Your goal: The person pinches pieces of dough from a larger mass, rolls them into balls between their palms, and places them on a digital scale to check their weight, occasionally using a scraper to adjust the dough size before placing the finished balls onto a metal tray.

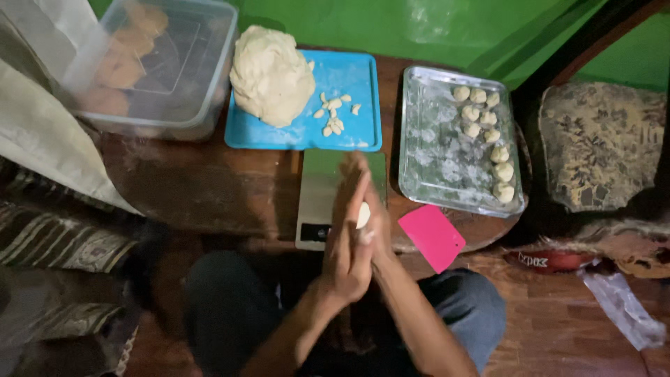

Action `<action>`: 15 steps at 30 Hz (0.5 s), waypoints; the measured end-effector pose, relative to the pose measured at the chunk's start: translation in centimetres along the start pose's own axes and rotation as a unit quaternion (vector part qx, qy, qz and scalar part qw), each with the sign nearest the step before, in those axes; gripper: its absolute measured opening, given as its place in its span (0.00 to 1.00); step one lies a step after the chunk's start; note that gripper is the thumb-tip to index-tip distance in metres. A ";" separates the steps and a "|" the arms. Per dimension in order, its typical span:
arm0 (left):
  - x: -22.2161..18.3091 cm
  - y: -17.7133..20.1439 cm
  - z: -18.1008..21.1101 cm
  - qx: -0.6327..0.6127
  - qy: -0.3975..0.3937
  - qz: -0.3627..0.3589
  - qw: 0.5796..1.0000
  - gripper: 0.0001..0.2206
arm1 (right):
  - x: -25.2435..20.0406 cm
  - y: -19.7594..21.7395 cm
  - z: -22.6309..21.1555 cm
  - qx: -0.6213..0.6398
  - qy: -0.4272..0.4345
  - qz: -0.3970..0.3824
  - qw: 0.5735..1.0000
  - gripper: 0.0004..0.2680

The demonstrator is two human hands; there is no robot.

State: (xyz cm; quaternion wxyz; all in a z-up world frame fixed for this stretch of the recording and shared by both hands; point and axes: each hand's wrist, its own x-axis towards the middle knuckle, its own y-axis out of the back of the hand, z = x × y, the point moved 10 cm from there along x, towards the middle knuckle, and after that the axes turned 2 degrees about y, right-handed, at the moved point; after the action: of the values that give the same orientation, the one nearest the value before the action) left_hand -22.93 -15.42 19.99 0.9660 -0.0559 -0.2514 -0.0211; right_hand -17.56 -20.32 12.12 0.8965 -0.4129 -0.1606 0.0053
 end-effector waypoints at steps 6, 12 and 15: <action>3.0 1.0 -1.0 0.358 -0.165 -0.058 0.917 0.29 | -2.3 -0.7 0.0 -0.514 0.093 0.202 0.829 0.22; -1.3 -2.8 -2.6 0.282 -0.175 -0.196 0.923 0.44 | 0.1 0.8 -3.5 -0.574 0.064 0.265 0.773 0.18; 1.2 1.8 -1.3 0.229 -0.184 -0.009 0.956 0.45 | -3.3 -1.8 -5.7 -0.822 0.052 0.489 0.286 0.34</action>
State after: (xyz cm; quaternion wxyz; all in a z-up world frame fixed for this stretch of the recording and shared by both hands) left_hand -21.15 -13.80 19.26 0.8898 0.1661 -0.4233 0.0386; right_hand -19.26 -26.12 9.05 -0.0771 -0.9344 0.1978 0.2861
